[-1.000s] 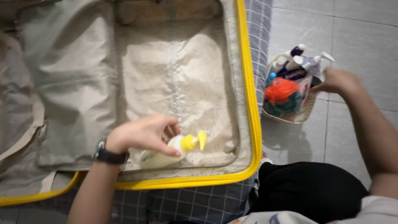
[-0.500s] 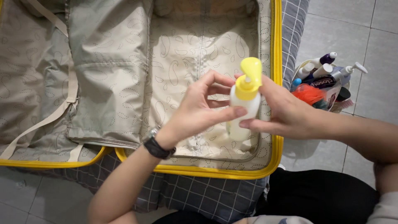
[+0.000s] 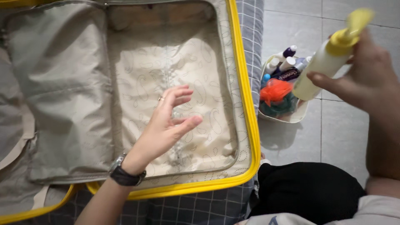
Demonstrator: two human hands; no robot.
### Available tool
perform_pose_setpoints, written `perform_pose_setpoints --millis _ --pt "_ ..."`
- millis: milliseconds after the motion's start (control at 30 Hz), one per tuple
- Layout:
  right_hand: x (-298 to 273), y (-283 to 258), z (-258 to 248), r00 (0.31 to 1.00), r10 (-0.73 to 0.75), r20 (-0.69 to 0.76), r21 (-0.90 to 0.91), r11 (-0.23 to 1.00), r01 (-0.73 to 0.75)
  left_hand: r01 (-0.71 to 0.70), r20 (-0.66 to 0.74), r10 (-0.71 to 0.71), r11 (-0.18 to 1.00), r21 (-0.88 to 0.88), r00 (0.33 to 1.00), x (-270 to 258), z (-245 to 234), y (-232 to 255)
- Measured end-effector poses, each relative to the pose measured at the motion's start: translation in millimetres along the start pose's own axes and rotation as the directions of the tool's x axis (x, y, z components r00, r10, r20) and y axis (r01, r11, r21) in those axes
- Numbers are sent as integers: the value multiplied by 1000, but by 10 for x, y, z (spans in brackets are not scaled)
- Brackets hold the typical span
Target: The person opens a yellow suitcase on a bed and removes various toiletries, placing them into a white basket. They then close the suitcase, lift it, and carry both the suitcase and the basket of toiletries out of the room.
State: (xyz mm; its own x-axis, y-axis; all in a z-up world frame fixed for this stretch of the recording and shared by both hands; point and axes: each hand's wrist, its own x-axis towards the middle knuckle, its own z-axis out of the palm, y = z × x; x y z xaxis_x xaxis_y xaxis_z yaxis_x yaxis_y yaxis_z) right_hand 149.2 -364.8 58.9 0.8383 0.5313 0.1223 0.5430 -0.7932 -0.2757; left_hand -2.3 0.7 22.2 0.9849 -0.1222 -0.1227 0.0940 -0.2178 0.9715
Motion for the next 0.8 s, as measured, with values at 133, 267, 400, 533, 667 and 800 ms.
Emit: perform_pose_setpoints --millis 133,267,400,533,667,800 --pt "-6 777 513 859 463 218 -104 886 -451 77 26 -77 997 15 997 57 -22 -154" --pt "-248 1468 1061 755 566 332 61 786 -616 85 39 -86 996 14 996 74 -42 -224" --pt "-605 1854 1622 845 449 289 440 722 -534 85 37 -86 996 24 996 80 -82 -231" --pt "-733 2094 1847 843 445 302 664 536 -521 107 32 -109 993 39 994 82 -85 -241" --pt "-756 2169 1954 841 413 350 696 486 -528 101 44 -103 994 36 994 84 -96 -273" --pt "-777 2137 2228 885 371 281 582 667 -465 99 41 -101 993 62 994 109 -124 -306"
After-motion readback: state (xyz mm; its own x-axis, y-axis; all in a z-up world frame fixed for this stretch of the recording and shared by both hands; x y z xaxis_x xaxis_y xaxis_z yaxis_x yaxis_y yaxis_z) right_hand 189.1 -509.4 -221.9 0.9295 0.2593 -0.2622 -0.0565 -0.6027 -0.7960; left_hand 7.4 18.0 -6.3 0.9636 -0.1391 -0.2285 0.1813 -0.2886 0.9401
